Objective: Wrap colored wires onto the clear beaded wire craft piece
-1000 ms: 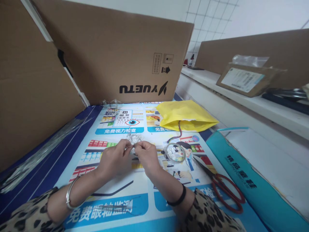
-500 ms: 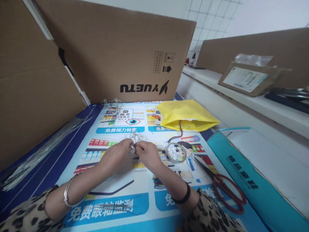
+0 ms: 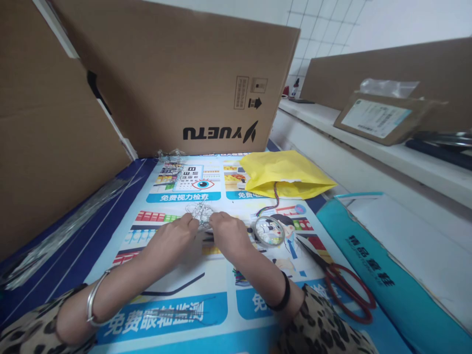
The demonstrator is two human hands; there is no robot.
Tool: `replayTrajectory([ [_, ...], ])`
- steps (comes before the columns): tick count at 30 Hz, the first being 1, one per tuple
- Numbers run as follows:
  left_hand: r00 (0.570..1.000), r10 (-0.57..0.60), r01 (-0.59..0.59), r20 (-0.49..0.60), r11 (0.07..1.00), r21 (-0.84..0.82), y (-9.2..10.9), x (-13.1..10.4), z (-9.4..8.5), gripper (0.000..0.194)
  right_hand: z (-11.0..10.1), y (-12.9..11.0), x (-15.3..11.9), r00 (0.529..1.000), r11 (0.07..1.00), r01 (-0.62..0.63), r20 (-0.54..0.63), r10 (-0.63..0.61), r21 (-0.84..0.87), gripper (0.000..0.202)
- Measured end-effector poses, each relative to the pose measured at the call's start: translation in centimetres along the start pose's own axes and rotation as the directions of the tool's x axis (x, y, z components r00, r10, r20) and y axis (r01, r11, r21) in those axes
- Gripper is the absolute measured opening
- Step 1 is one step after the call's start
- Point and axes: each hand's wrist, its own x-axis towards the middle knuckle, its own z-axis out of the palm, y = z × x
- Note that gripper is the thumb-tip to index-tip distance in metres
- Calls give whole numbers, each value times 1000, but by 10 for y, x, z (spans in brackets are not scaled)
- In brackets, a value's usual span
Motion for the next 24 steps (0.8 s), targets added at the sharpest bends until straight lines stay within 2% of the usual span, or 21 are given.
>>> replayTrajectory([
  [2, 999, -18, 17, -48, 1000, -22, -2, 1, 2, 28, -5, -1, 1, 999, 999, -37, -31, 36, -37, 18],
  [4, 994, -57, 48, -95, 994, -94, -4, 4, 2, 23, -10, -1, 2, 995, 996, -86, -45, 86, -4, 17],
  [7, 989, -102, 66, -103, 950, -305, -11, 8, 1, 22, -15, 0, 5, 991, 969, -132, -7, 137, 207, 22],
  [9, 989, -90, 24, -116, 879, -476, -15, 11, 0, 21, -16, 2, 7, 988, 904, -152, 65, 137, 401, 21],
  [12, 983, -75, -65, -168, 711, -700, -19, 13, -1, 21, -15, 5, 8, 972, 763, -217, 208, 110, 609, 12],
  [14, 988, -88, -52, -125, 573, -818, -20, 14, 0, 24, -16, 6, 8, 959, 707, -257, 266, 100, 659, 9],
  [18, 995, -61, 95, 79, 329, -939, -23, 15, 2, 24, -19, 6, 9, 949, 635, -286, 302, 86, 717, 6],
  [21, 991, -50, 131, 122, 251, -959, -25, 16, 4, 25, -22, 3, 9, 952, 617, -287, 290, 98, 733, 10],
  [24, 993, -36, 114, 108, 255, -960, -27, 16, 6, 26, -23, 1, 8, 952, 621, -294, 279, 124, 726, 15],
])
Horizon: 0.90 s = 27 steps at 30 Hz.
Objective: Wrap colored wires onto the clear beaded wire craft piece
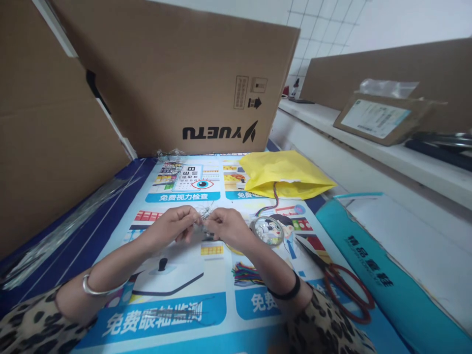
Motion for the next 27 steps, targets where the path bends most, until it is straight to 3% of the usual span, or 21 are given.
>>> replayTrajectory([
  [9, 1000, 15, -14, 17, 999, -47, -2, 1, 2, 12, -1, 4, -1, 998, 991, -12, 70, 2, 132, 23],
  [12, 998, 51, -50, -23, 998, 32, -3, 1, 4, 4, -1, 1, -2, 998, 995, -8, 55, 2, 97, 18],
  [17, 945, 304, -234, -124, 889, 393, -7, -1, 7, 12, 6, 2, -6, 998, 998, 56, -4, -56, -36, 13],
  [21, 879, 461, -342, -121, 786, 515, -10, -3, 9, 13, 10, 0, -11, 989, 981, 147, -12, -150, -130, 10],
  [23, 878, 468, -360, -104, 787, 501, -11, -3, 8, 13, 10, -2, -12, 983, 975, 182, 6, -182, -128, 10],
  [27, 942, 315, -263, -119, 909, 322, -11, -1, 5, 8, 5, -2, -10, 975, 974, 219, -28, -221, -58, 18],
])
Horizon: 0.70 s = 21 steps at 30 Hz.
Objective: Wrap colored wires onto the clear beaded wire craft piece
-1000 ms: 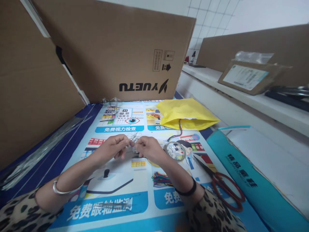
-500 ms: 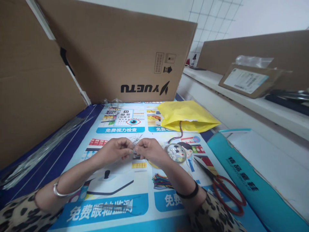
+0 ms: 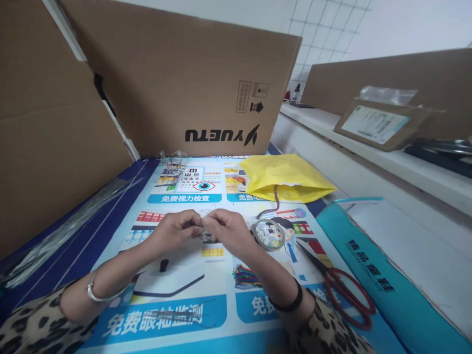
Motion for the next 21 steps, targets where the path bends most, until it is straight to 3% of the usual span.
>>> replayTrajectory([
  [4, 994, -71, 85, 82, 979, -184, -1, 3, -4, 6, -1, 6, 3, 981, 951, 132, -100, -166, -279, 12],
  [9, 993, -73, 88, 93, 983, -163, -2, 3, -6, 8, 3, 9, 1, 907, 727, 354, 25, -421, -588, 18],
  [14, 990, -106, 125, 98, 966, -226, 1, 2, -4, 6, 6, 8, -3, 845, 568, 414, 68, -531, -712, 19],
  [21, 963, -249, 262, 101, 788, -557, 14, 1, -6, 21, 11, 11, -6, 701, 408, 443, 25, -713, -798, 16],
])
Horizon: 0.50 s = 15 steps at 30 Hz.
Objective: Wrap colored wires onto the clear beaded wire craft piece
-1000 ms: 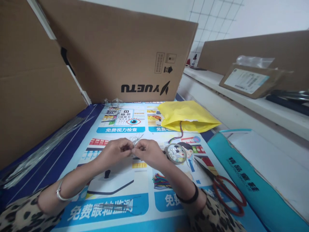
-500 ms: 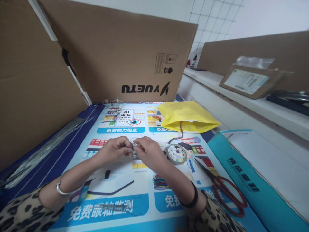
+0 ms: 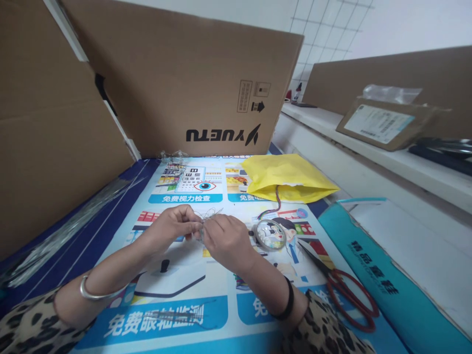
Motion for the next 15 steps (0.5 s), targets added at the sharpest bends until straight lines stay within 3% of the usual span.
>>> replayTrajectory([
  [5, 1000, 0, -1, -30, 999, -50, 0, -3, 2, 19, 1, 2, -1, 995, 994, 100, -7, -100, -42, 11],
  [8, 993, 84, -70, -78, 983, 168, 3, -4, 1, 14, 2, 2, -1, 996, 995, 84, -30, -83, 45, 9],
  [12, 942, 337, -282, 10, 771, 570, 7, -7, 1, 3, 2, 2, 3, 996, 965, -48, -63, 67, 258, 13],
  [15, 874, 469, -425, 130, 605, 673, 4, -8, 2, 9, 1, 2, 5, 980, 928, -160, -55, 189, 337, 15],
])
